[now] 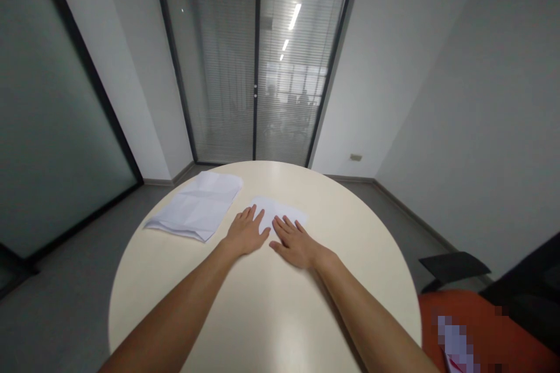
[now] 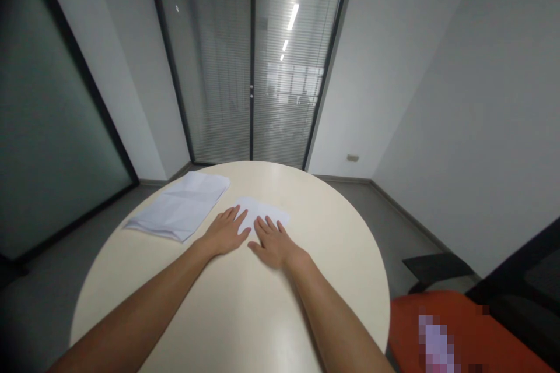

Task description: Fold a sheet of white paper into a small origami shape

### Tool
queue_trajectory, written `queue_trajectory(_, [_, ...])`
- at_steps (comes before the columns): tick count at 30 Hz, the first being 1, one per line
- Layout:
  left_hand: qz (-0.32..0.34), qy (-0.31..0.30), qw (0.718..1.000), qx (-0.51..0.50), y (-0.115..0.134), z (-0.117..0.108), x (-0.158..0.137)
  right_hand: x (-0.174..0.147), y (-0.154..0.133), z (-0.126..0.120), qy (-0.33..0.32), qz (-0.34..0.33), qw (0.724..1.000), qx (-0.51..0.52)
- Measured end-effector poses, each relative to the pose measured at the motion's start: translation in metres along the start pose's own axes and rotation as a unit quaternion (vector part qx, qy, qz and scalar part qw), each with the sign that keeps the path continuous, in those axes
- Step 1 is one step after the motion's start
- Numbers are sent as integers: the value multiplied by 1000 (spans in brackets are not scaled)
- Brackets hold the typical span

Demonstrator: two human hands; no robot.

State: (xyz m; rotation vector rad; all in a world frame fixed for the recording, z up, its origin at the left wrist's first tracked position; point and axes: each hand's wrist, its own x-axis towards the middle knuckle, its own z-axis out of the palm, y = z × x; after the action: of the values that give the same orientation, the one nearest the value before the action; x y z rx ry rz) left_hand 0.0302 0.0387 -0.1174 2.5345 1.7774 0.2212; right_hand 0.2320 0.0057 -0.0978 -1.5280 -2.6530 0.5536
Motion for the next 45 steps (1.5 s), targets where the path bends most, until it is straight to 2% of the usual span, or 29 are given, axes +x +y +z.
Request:
queue_trajectory(5, [-29,19,999,24,7,2,-1,-8,7,-8,12,118,993,-18])
queue_trajectory(14, [-24,26,999,25,6,3,0,-12,-26,-2,-53,27,998,16])
queue_trajectory(21, [-23,22,999,20,3,6,0,-15,-6,-14,-48,131,990,-10])
queue_trajectory(24, [6,28,1000,8,2,6,0,-17,-3,-19,-39,162,986,-19])
queue_trajectory(27, [84,26,996,-12,2,4,1,-18,-6,-22,-26,175,984,-30])
queue_trajectory(29, [121,22,992,-21,3,3,2,-19,-6,-23,-5,176,984,-40])
queue_trajectory(32, [125,30,991,-29,5,2,3,-17,-4,-21,40,165,984,-59])
queue_trajectory(35, [121,37,991,-37,7,1,3,-12,0,-16,67,105,991,-56])
queue_trajectory(39, [121,44,991,-39,10,0,4,-4,4,-7,59,25,998,-24])
queue_trajectory(42, [115,54,991,-37,12,-2,4,-3,7,-7,58,41,997,-21])
queue_trajectory(45, [98,55,993,-32,16,-3,6,-4,9,-9,63,107,992,-34])
